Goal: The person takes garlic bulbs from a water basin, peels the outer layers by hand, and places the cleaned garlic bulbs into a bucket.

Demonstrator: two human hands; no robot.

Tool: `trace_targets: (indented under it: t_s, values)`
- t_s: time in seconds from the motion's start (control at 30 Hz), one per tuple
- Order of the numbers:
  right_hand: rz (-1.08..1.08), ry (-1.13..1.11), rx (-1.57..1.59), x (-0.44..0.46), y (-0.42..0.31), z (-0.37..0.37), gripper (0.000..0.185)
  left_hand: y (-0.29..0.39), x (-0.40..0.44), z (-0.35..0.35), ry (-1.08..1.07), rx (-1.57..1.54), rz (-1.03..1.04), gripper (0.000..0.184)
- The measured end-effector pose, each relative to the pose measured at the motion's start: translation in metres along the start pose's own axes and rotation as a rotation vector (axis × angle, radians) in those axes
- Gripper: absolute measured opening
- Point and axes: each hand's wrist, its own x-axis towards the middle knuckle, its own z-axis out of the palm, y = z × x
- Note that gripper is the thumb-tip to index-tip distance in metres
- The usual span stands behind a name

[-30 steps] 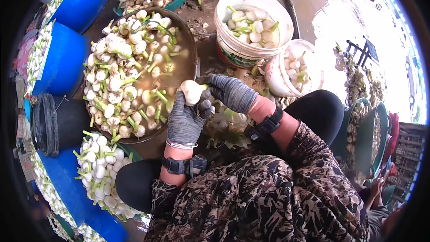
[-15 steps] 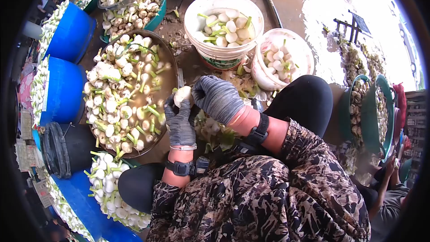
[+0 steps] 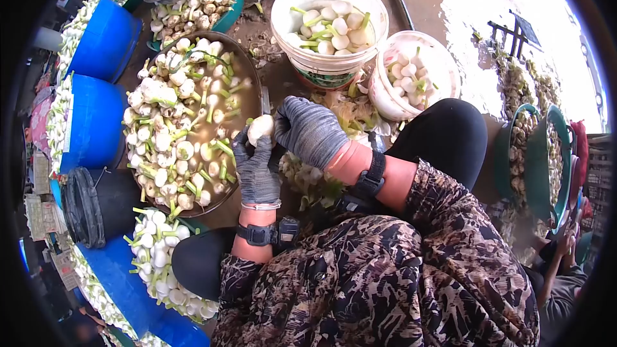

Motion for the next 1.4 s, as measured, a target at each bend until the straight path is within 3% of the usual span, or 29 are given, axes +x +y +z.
trace_targets:
  t_s: [0.07, 0.13, 0.2, 0.27, 0.33, 0.4, 0.6, 0.73, 0.8, 0.83, 0.9, 1.0, 1.07, 1.13, 1.17, 1.27, 1.37, 1.4]
  values:
    - [0.122, -0.066, 0.155, 0.006, 0.0, -0.006, 0.014, 0.017, -0.005, 0.004, -0.121, -0.305, -0.087, 0.038]
    - [0.241, 0.041, 0.302, 0.017, 0.025, 0.001, 0.014, 0.026, -0.007, 0.003, -0.165, -0.419, -0.139, 0.039]
    - [0.339, 0.121, 0.082, 0.03, 0.056, -0.008, 0.013, 0.029, -0.005, -0.004, -0.208, -0.533, -0.185, 0.04]
    - [0.249, 0.184, 0.075, 0.031, 0.062, -0.016, 0.013, 0.036, 0.0, -0.01, -0.223, -0.72, -0.311, 0.043]
    - [0.202, 0.195, 0.209, 0.02, 0.041, -0.021, 0.013, 0.037, -0.003, -0.005, -0.146, -0.636, -0.273, 0.046]
    - [-0.062, 0.087, 0.307, 0.011, 0.0, -0.033, 0.013, 0.036, -0.003, 0.001, -0.095, -0.422, -0.111, 0.047]
    - [-0.055, -0.024, 0.063, -0.005, -0.016, -0.019, 0.012, 0.021, -0.001, 0.004, -0.032, -0.277, -0.023, 0.047]
    - [-0.052, 0.04, -0.008, -0.005, -0.014, -0.01, 0.011, 0.004, 0.006, -0.009, -0.034, 0.224, 0.166, 0.046]
    - [-0.013, 0.011, -0.009, -0.005, -0.014, -0.01, 0.012, 0.002, 0.002, -0.009, -0.029, 0.036, 0.09, 0.045]
    - [0.023, -0.013, -0.011, -0.004, -0.014, -0.012, 0.014, 0.005, 0.003, -0.008, -0.04, 0.144, 0.132, 0.045]
    - [0.061, -0.04, 0.029, -0.003, -0.011, -0.011, 0.015, 0.007, 0.003, -0.008, -0.088, 0.065, 0.092, 0.044]
    - [0.137, -0.082, 0.178, 0.008, 0.006, -0.015, 0.019, 0.03, -0.008, 0.004, -0.131, -0.203, -0.044, 0.046]
    - [0.337, -0.001, 0.226, 0.019, 0.037, -0.01, 0.022, 0.038, -0.009, 0.005, -0.228, -0.512, -0.199, 0.045]
    - [0.355, -0.008, -0.222, 0.03, 0.077, -0.016, 0.024, 0.032, -0.004, -0.005, -0.274, -0.613, -0.268, 0.05]
    - [0.407, -0.021, -0.215, 0.028, 0.079, -0.024, 0.024, 0.032, -0.003, -0.007, -0.291, -0.657, -0.298, 0.048]
    - [-0.024, 0.198, -0.029, 0.022, 0.033, -0.044, 0.026, 0.031, 0.0, -0.011, -0.284, -0.669, -0.319, 0.045]
    - [-0.442, 0.041, -0.054, 0.016, 0.004, -0.047, 0.025, 0.028, 0.0, -0.012, -0.341, -0.588, -0.383, 0.048]
    - [-0.454, 0.0, -0.048, 0.013, -0.005, -0.047, 0.023, 0.028, -0.001, -0.012, -0.343, -0.584, -0.384, 0.048]
